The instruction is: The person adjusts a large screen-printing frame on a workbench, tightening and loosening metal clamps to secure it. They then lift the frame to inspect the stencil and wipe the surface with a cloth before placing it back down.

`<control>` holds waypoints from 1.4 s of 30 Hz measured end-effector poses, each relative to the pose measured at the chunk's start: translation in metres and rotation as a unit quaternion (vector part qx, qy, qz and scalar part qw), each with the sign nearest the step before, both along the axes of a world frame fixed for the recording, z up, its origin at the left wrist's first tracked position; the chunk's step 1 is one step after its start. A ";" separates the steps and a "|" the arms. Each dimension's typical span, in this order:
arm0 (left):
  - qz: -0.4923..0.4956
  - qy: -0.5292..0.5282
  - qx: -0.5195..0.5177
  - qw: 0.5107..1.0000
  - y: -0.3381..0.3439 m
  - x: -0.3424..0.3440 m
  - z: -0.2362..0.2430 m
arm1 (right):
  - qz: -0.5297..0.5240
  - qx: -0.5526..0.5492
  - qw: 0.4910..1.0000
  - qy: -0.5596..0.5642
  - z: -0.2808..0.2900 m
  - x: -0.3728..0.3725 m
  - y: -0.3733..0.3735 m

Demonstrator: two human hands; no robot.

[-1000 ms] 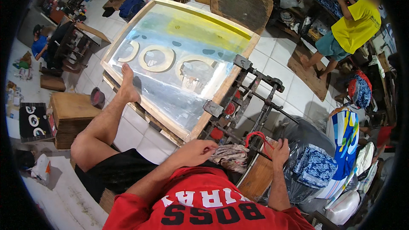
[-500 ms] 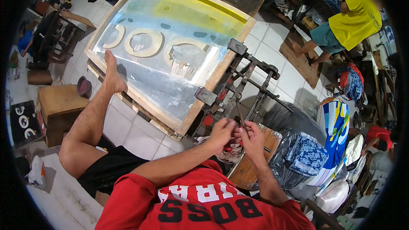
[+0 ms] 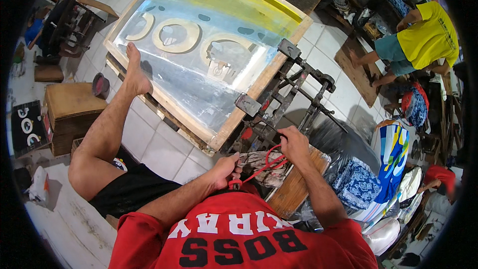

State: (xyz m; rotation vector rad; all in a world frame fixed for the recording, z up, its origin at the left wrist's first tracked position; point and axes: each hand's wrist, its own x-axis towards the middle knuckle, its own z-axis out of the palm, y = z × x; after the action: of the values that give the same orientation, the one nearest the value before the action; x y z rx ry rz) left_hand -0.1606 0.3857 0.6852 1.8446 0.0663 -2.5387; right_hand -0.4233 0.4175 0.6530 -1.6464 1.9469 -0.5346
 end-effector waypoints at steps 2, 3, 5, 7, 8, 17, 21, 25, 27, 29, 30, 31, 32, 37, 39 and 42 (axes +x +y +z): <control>0.043 -0.011 0.039 0.998 -0.003 0.001 -0.007 | 0.007 -0.004 1.000 0.011 -0.008 0.003 -0.003; 0.048 0.007 0.051 0.998 -0.004 0.001 -0.010 | 0.015 0.001 1.000 0.011 -0.010 0.004 -0.003; 0.046 0.004 0.061 0.997 -0.006 0.000 -0.015 | 0.032 0.015 0.999 0.006 -0.014 0.005 -0.006; 0.019 -0.003 0.031 0.999 -0.007 -0.002 -0.019 | 0.038 0.004 0.999 -0.001 -0.015 0.002 -0.010; -0.003 -0.010 0.017 1.000 -0.007 -0.003 -0.021 | 0.041 0.001 0.999 -0.006 -0.015 0.000 -0.012; -0.034 0.029 -0.040 0.998 -0.017 -0.005 -0.036 | 0.073 0.004 0.997 -0.031 -0.010 -0.011 -0.021; -0.001 0.019 -0.050 0.999 -0.019 -0.013 -0.020 | 0.089 0.015 0.996 -0.018 -0.009 -0.005 -0.019; 0.004 0.037 -0.104 0.994 -0.029 -0.021 -0.005 | 0.097 0.025 0.995 -0.013 -0.008 -0.006 -0.018; 0.027 0.059 -0.103 0.993 -0.034 -0.024 -0.003 | 0.107 0.024 0.994 -0.018 -0.010 -0.008 -0.017; 0.077 0.080 -0.088 0.990 -0.038 -0.027 -0.003 | 0.117 0.012 0.993 -0.030 -0.012 -0.010 -0.017; 0.061 0.096 -0.080 0.990 -0.038 -0.028 -0.003 | 0.118 0.006 0.992 -0.031 -0.013 -0.011 -0.016; 0.052 0.102 -0.085 0.990 -0.038 -0.028 -0.003 | 0.121 0.002 0.992 -0.030 -0.014 -0.011 -0.015; 0.048 0.110 -0.085 0.989 -0.038 -0.028 -0.002 | 0.124 -0.002 0.992 -0.030 -0.015 -0.012 -0.013; 0.068 0.142 -0.064 0.985 -0.045 -0.028 0.008 | 0.143 0.021 0.989 0.008 -0.014 -0.017 -0.005; 0.056 0.153 -0.076 0.984 -0.044 -0.031 0.012 | 0.152 0.031 0.988 0.025 -0.010 -0.018 -0.004; 0.025 0.210 -0.130 0.969 -0.029 -0.042 0.014 | 0.170 0.049 0.982 0.059 0.000 -0.013 -0.008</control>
State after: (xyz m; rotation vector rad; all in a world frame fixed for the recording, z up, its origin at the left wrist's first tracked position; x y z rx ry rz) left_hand -0.2030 0.3567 0.6988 1.1822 -0.2072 -2.7003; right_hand -0.4368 0.4099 0.6526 -1.9283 1.6876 -0.2083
